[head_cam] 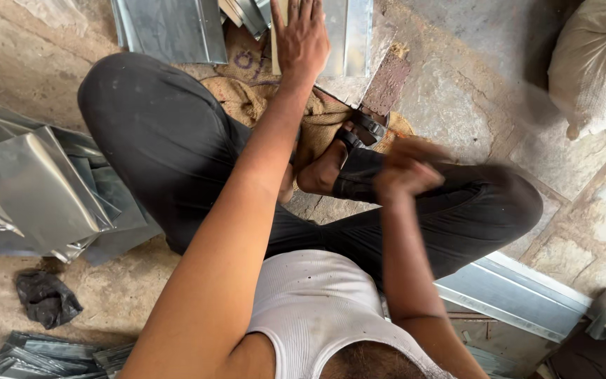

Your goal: The person hammers metal sheets against a metal block. They pick up the sheets from a pile one at a time, use a hammer to flatten or shape the edges, and then place them into a new stack on the floor.

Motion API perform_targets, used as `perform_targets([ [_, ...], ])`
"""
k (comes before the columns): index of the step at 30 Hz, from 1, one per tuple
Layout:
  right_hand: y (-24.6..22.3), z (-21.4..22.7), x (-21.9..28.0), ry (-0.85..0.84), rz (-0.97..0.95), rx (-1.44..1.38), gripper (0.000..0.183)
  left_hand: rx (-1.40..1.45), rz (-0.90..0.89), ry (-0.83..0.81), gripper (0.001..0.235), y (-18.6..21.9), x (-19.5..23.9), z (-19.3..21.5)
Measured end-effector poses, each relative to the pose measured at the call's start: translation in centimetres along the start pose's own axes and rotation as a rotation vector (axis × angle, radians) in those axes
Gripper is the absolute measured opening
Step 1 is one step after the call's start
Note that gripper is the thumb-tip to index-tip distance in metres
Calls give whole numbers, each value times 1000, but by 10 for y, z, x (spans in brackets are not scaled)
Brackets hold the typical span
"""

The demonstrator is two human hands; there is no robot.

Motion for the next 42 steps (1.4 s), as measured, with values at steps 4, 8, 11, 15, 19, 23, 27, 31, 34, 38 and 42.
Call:
perform_targets([
  [4, 28, -15, 24, -218, -582, 321, 46, 2, 19, 286, 55, 5, 9, 14],
  [8, -2, 5, -21, -77, -535, -17, 44, 0, 8, 107, 55, -1, 16, 18],
  [11, -6, 17, -27, -26, -287, -260, 40, 31, 14, 91, 59, 1, 12, 10],
  [15, 66, 16, 1, -44, 21, 360, 42, -42, -6, 43, 59, 2, -14, -30],
  [19, 89, 0, 15, -328, -438, 321, 40, 195, 63, 42, 50, 14, -21, -53],
  [23, 27, -10, -18, -168, -697, 70, 37, -79, -6, 184, 70, -3, -14, -35],
  [27, -43, -13, -47, 3, -632, -29, 43, 7, -22, 193, 76, 2, 7, -23],
  [31, -42, 2, -47, 3, 30, -389, 48, -104, -26, 206, 81, 0, -9, -29],
  [34, 24, 3, -17, 153, 62, -270, 60, -71, -27, 201, 78, 0, -8, -39],
  [38, 74, -5, 3, -154, -452, 489, 53, -55, -32, 254, 75, 1, -11, -44],
  [42, 19, -2, -22, 75, -775, 101, 44, -90, -23, 323, 76, 4, -3, -40],
])
Point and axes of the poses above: each hand's wrist, its own x-axis away from the middle knuckle, its own z-axis out of the back of the hand, y = z × x, the point moved 1 cm from there along -x, towards the middle knuckle, and after that the axes turned 13 degrees about -x, right-handed, at the moved point
